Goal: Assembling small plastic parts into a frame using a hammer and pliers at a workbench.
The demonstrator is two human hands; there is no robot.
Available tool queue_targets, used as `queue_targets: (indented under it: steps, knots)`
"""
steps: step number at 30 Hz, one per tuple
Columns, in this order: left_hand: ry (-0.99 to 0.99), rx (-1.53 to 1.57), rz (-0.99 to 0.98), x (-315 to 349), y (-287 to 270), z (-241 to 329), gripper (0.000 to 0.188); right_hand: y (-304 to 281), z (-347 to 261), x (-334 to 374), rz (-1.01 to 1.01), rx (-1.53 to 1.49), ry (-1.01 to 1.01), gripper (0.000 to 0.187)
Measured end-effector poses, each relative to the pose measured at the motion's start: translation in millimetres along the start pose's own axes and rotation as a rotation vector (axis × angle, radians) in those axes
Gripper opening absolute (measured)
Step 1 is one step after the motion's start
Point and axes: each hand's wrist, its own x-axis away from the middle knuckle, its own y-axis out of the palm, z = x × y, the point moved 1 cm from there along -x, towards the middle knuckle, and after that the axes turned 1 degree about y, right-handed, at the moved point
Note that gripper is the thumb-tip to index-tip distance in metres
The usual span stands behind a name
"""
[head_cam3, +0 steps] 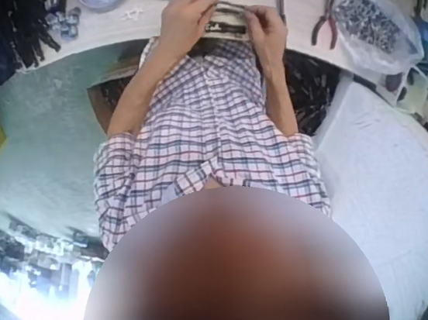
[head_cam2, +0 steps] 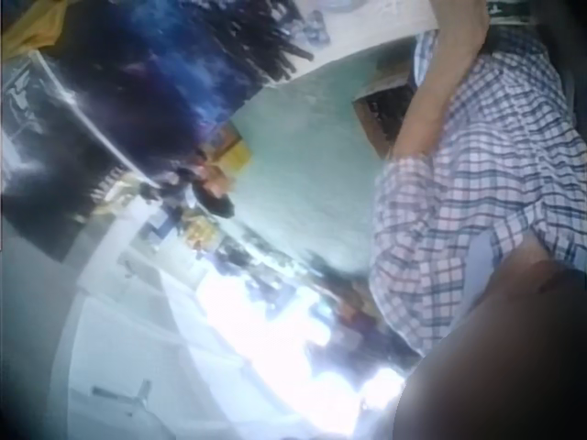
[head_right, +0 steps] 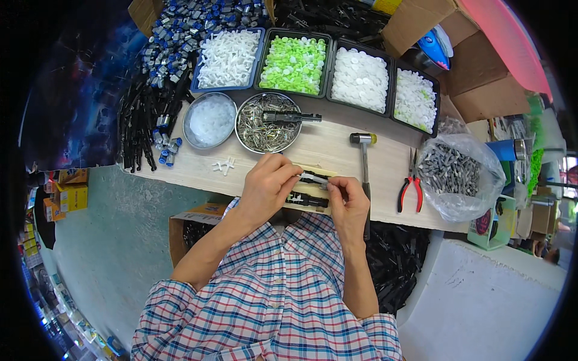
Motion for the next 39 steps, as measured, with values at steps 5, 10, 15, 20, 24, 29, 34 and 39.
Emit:
queue_targets:
  steps: [5,10,15,20,24,29,34,39]
  knots:
    - [0.075,-0.061,-0.04,-5.5,15.2,-1.9,0.012,0.2,-1.2,-5.9,-0.017,0.058,-0.023,0.007]
    - [0.209,-0.219,-0.106,-12.4,26.3,1.8,0.013,0.6,1.1,-7.4,0.01,0.245,-0.175,0.012]
    - [0.207,-0.238,-0.14,-11.2,24.6,4.5,0.014,14.0,-3.2,-1.5,0.031,0.307,-0.381,0.023]
    - [0.245,-0.326,-0.172,-11.0,23.8,2.7,0.01,8.2,0.6,-7.9,-0.055,0.152,-0.16,0.02]
    - [0.243,-0.299,-0.167,-10.8,23.8,2.0,0.008,7.3,6.8,-6.4,0.012,0.236,-0.283,0.021]
    - [0.217,-0.278,-0.132,-6.8,25.5,5.5,0.011,-21.8,21.1,-17.8,-0.245,-0.089,0.069,0.03]
    - [0.115,-0.103,0.125,-11.0,-2.5,-14.0,0.03,-90.0,11.7,-36.3,-0.079,-0.187,0.106,0.042]
    - [-0.104,-0.164,0.474,-65.4,-76.8,-86.2,0.027,-197.0,63.1,-66.0,0.385,0.711,-0.277,0.032]
